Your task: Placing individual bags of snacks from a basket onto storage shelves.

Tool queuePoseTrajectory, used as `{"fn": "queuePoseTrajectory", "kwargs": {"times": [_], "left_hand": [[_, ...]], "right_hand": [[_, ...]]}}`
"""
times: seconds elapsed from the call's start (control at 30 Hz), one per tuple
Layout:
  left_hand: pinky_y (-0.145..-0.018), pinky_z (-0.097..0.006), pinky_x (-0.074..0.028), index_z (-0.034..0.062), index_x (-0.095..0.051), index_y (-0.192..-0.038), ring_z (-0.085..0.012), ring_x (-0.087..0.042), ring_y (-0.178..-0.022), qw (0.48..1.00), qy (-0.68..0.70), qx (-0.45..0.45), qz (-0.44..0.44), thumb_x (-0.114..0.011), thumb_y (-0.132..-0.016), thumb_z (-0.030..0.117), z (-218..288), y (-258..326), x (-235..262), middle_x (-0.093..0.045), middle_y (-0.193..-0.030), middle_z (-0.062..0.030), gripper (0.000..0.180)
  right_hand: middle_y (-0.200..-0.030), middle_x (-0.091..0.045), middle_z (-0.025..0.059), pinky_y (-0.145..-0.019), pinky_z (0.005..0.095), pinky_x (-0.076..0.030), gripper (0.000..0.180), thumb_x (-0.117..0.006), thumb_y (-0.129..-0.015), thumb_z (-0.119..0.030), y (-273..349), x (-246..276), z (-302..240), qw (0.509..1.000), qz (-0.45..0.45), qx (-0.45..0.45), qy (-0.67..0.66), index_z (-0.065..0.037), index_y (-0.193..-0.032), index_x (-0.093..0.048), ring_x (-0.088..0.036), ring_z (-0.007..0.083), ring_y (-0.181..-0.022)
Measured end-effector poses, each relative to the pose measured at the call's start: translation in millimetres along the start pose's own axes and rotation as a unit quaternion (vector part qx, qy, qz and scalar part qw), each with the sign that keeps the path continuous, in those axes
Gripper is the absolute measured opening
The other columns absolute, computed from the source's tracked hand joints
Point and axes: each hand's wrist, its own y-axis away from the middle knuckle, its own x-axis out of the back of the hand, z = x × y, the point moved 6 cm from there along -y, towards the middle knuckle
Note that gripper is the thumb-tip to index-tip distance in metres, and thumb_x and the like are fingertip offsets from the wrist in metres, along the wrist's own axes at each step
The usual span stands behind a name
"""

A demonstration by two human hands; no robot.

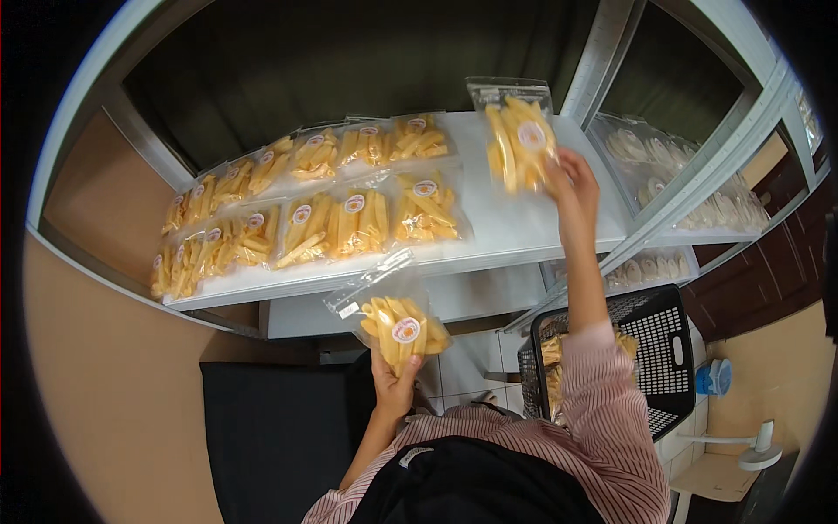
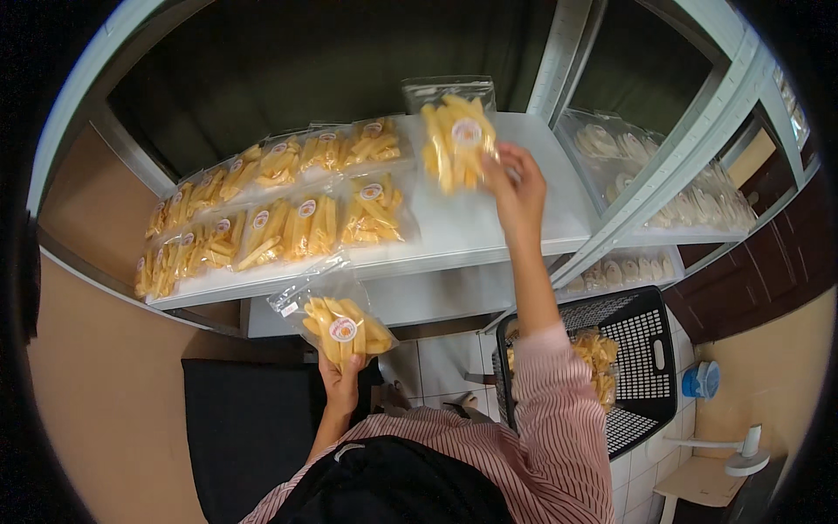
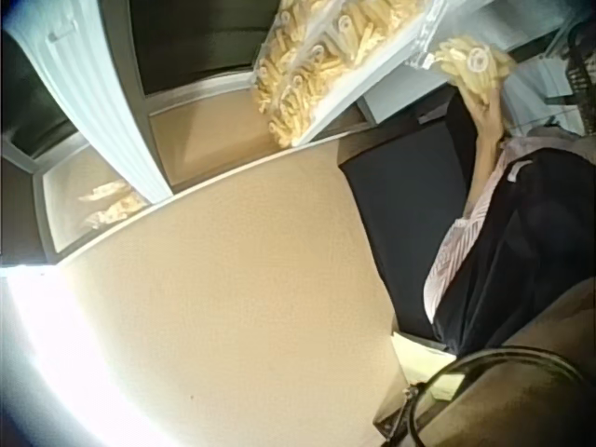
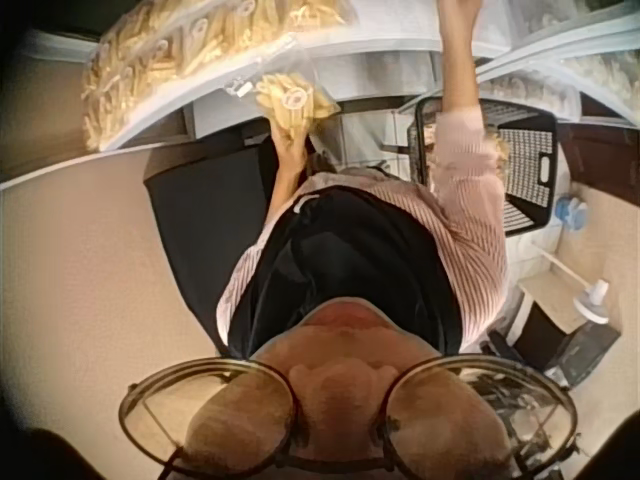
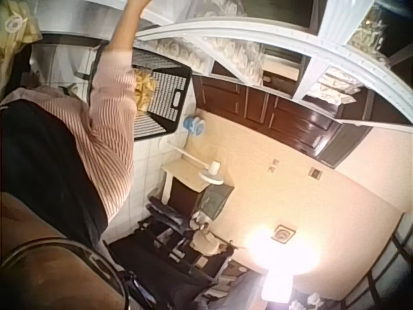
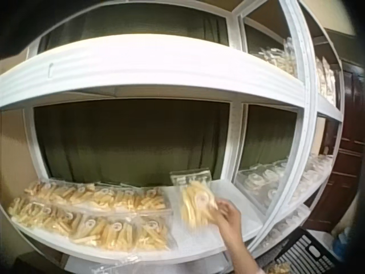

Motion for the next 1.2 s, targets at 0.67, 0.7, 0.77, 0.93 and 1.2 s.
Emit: {"fn": "queuePoseTrajectory", "kwargs": {"times": [0.67,0.7,0.77,0.93,1.2], "left_hand": [[-0.093,-0.029,-0.029,0.0001,-0.013,-0.130,-0.0164,-0.037,-0.112,0.983,0.149,0.102,-0.029,-0.043,-0.086,0.010,15,-17,-24,-0.036,-0.123,-0.0098,0.054],[-0.094,-0.030,-0.028,0.0006,-0.013,-0.130,-0.0166,-0.036,-0.112,0.978,0.177,0.104,-0.028,-0.043,-0.086,0.011,19,-15,-25,-0.035,-0.124,-0.0099,0.054],[-0.095,-0.031,-0.027,0.0011,-0.013,-0.130,-0.0168,-0.036,-0.112,0.973,0.206,0.105,-0.027,-0.042,-0.086,0.013,19,-12,-25,-0.034,-0.124,-0.0099,0.054],[-0.097,-0.031,-0.024,0.0011,-0.010,-0.131,-0.0189,-0.032,-0.116,0.983,0.163,0.071,-0.047,-0.042,-0.087,0.021,19,-12,-35,-0.031,-0.127,-0.0096,0.058],[-0.092,-0.046,-0.030,0.0158,0.011,-0.132,-0.0313,-0.022,-0.123,0.990,0.053,-0.019,-0.132,-0.042,-0.082,0.047,33,-13,-57,-0.010,-0.137,-0.0175,0.079]], "right_hand": [[-0.088,-0.057,0.0125,-0.061,0.0256,-0.041,0.032,-0.059,-0.076,-0.025,-36,-31,10,0.921,0.056,0.232,0.306,0.004,-0.089,-0.057,-0.053,0.0186,-0.071],[-0.086,-0.057,0.0113,-0.056,0.0250,-0.039,0.027,-0.060,-0.075,-0.021,-8,-32,-9,0.938,0.051,0.246,0.237,0.003,-0.087,-0.057,-0.050,0.0161,-0.065],[-0.085,-0.057,0.0087,-0.051,0.0236,-0.034,0.017,-0.060,-0.073,-0.012,49,-37,-13,0.967,-0.049,0.189,0.160,0.001,-0.083,-0.056,-0.044,0.0114,-0.059],[-0.090,-0.054,0.0069,-0.056,0.0210,-0.039,0.042,-0.062,-0.072,-0.008,140,-58,-18,0.944,-0.323,0.017,0.064,-0.001,-0.111,-0.045,-0.050,0.0085,-0.066],[-0.092,-0.056,0.0069,-0.047,0.0204,-0.039,0.029,-0.056,-0.078,-0.010,65,6,-2,0.993,-0.026,0.013,0.118,0.002,-0.104,-0.049,-0.051,0.0070,-0.058]]}}
